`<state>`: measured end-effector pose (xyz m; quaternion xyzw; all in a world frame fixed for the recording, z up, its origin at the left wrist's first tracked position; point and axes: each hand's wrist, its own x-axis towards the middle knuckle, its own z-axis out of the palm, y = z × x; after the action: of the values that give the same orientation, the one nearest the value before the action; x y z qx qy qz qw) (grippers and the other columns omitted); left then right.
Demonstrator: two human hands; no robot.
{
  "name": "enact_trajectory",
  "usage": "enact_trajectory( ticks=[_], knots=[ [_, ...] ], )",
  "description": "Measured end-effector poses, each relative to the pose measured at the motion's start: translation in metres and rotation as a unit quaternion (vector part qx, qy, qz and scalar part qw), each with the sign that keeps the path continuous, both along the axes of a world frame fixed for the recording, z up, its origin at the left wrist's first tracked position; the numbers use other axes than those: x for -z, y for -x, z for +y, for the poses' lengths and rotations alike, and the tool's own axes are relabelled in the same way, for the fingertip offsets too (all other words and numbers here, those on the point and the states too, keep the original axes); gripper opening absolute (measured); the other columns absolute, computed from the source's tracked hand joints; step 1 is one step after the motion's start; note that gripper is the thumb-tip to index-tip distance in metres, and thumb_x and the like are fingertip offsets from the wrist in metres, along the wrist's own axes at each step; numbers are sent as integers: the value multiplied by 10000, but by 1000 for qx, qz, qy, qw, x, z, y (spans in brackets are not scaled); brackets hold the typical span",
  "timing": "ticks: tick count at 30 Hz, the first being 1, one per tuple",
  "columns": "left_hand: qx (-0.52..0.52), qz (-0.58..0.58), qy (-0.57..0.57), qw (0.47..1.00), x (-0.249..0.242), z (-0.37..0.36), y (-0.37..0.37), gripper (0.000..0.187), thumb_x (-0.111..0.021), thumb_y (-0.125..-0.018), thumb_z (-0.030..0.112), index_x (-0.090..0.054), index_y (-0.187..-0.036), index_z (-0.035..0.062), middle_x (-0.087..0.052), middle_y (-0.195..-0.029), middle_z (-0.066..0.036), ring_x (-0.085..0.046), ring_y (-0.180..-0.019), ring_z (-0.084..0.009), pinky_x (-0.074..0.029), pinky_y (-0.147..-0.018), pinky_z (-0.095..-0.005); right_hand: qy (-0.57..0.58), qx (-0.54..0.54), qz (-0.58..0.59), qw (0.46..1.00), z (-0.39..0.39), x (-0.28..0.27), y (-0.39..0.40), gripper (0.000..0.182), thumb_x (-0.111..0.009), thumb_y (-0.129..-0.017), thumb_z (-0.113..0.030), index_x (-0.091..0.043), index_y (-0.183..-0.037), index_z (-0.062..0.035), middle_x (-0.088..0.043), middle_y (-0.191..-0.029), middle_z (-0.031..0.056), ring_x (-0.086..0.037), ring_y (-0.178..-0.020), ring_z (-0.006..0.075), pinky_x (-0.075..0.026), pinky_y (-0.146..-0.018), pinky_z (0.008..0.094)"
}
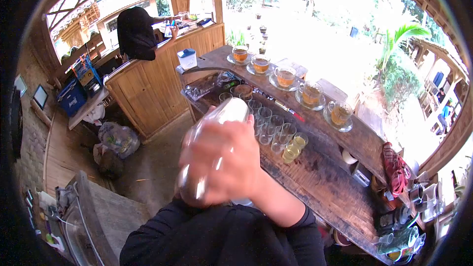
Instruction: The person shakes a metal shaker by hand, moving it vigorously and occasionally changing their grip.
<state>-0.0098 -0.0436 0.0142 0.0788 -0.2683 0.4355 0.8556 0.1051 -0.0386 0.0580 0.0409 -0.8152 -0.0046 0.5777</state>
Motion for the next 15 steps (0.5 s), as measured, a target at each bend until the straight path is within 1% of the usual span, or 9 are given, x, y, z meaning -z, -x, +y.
enact_trajectory(
  ticks=[2, 5, 6, 8, 9, 10, 12, 13, 15],
  knots=[
    [-41, 57, 26, 997, -7, -6, -3, 732, -448, -901, 582, -388, -1339, -2, -483, -1259, -199, -553, -1071, -329, -568, -734, -438, 99, 42, 96, 990, 11, -2, 15, 434, -783, -601, -379, -664, -945, -142, -642, -1035, 65, -611, -957, 312, -481, -789, 422],
    [-101, 146, 59, 982, -22, -10, -5, 727, -458, -898, 576, -386, -1341, 4, -485, -1247, -200, -554, -1080, -340, -577, -736, -445, 60, 7, 53, 997, -20, -11, 4, 337, -764, -661, -325, -658, -937, -161, -647, -1042, 40, -618, -973, 288, -474, -816, 404],
    [-121, 174, 71, 975, -23, -10, -5, 725, -462, -897, 574, -385, -1342, 6, -486, -1243, -200, -554, -1083, -344, -580, -736, -447, -57, -28, 176, 982, -30, -7, 21, 244, -731, -704, -266, -661, -915, -167, -653, -999, 6, -626, -954, 230, -482, -817, 410],
    [-218, 115, -234, 940, -13, 0, -12, 819, -486, -859, 634, -327, -1372, 17, -440, -1250, -245, -551, -1068, -384, -577, -712, -469, -286, -95, 403, 864, -41, 0, 45, 90, -666, -788, -149, -667, -873, -178, -666, -912, -63, -643, -916, 115, -497, -818, 421],
    [-245, 85, -218, 941, -12, 0, -19, 824, -500, -851, 637, -330, -1368, 19, -463, -1224, -235, -558, -1055, -361, -571, -719, -452, -288, -95, 403, 864, -37, 6, 37, 90, -666, -788, -149, -667, -873, -178, -666, -912, -63, -643, -916, 115, -497, -818, 421],
    [-270, 55, -201, 940, -14, -2, -24, 829, -514, -844, 640, -334, -1365, 21, -487, -1198, -225, -564, -1041, -338, -565, -727, -435, -256, -85, 275, 923, -29, 14, 22, 115, -677, -773, -187, -654, -886, -194, -656, -980, -43, -637, -949, 177, -468, -838, 425],
    [-120, 165, -63, 977, 8, 23, -2, 797, -547, -838, 624, -373, -1343, 33, -540, -1124, -171, -572, -1002, -288, -537, -765, -393, -141, 10, 75, 987, -18, 17, 1, 200, -694, -743, -248, -647, -929, -190, -645, -1048, 0, -626, -987, 250, -439, -853, 431],
    [-117, 166, -62, 977, 17, 22, 0, 797, -547, -838, 624, -373, -1343, 33, -540, -1124, -171, -572, -1002, -288, -537, -765, -393, -47, 46, -21, 998, -2, 9, -1, 297, -713, -695, -263, -653, -969, -165, -640, -1060, 31, -614, -996, 269, -443, -846, 423],
    [-53, 106, 11, 993, 18, 10, -4, 772, -528, -851, 614, -390, -1331, 26, -542, -1121, -170, -577, -996, -296, -548, -722, -379, 96, 46, 24, 994, 10, 2, 7, 339, -719, -675, -302, -669, -956, -120, -638, -1022, 77, -604, -972, 298, -464, -827, 446]
  ],
)
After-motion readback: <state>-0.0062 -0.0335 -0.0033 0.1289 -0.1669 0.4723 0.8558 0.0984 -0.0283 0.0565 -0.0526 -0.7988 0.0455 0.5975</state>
